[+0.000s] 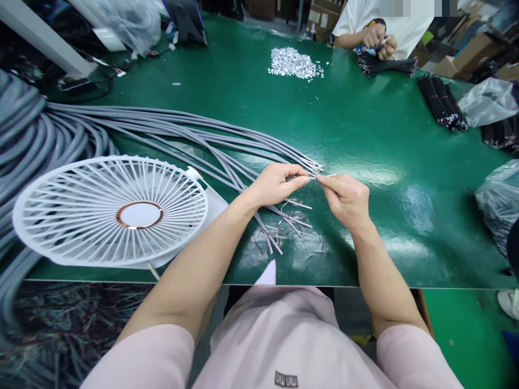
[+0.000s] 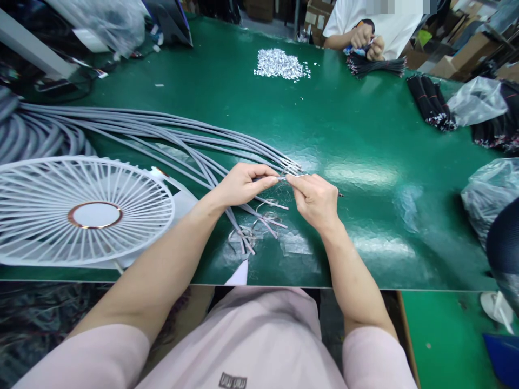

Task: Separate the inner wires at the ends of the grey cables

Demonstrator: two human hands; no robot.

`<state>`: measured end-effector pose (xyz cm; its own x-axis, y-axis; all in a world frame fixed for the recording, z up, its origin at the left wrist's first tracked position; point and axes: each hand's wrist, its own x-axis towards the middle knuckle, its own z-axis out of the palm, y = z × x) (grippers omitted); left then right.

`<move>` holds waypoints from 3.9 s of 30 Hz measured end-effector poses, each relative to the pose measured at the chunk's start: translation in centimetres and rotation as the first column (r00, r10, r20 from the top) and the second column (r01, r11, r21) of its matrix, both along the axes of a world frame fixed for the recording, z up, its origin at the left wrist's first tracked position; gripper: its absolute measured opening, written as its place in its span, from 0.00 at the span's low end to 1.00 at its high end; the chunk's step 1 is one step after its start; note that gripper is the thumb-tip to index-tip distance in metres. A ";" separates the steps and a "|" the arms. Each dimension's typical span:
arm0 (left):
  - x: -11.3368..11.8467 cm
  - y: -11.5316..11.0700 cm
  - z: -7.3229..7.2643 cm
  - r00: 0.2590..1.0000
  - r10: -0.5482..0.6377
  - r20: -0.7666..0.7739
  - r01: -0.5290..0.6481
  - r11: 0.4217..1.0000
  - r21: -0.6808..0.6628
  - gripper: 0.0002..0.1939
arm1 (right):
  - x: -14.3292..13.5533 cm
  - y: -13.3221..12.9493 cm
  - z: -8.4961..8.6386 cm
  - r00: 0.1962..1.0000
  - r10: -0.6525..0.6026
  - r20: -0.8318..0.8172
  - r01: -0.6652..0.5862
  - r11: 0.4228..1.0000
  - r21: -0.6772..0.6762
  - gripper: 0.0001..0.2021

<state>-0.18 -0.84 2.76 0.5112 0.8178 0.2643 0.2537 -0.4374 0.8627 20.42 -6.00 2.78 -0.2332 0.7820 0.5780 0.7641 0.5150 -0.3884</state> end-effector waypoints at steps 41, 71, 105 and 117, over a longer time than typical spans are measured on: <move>-0.2 0.1 0.1 1.000 -0.009 -0.002 0.009 0.999 -0.031 0.18 | 0.2 0.9 -0.7 0.970 0.089 -0.228 -0.106 0.992 -0.064 0.11; 1.3 -0.6 -0.1 0.974 0.025 0.226 0.000 0.994 -0.111 0.10 | -0.3 1.3 -1.1 0.752 -0.006 -0.659 -0.247 0.924 -0.291 0.07; 2.7 0.1 -2.4 0.916 0.260 0.306 -0.118 0.903 -0.414 0.16 | -0.1 1.4 -0.7 0.783 0.087 -0.616 -0.393 0.837 -0.381 0.05; 2.5 0.4 -2.3 0.880 0.297 0.370 -0.128 0.900 -0.418 0.20 | 0.6 1.8 -1.0 0.827 0.089 -0.555 -0.341 0.865 -0.369 0.05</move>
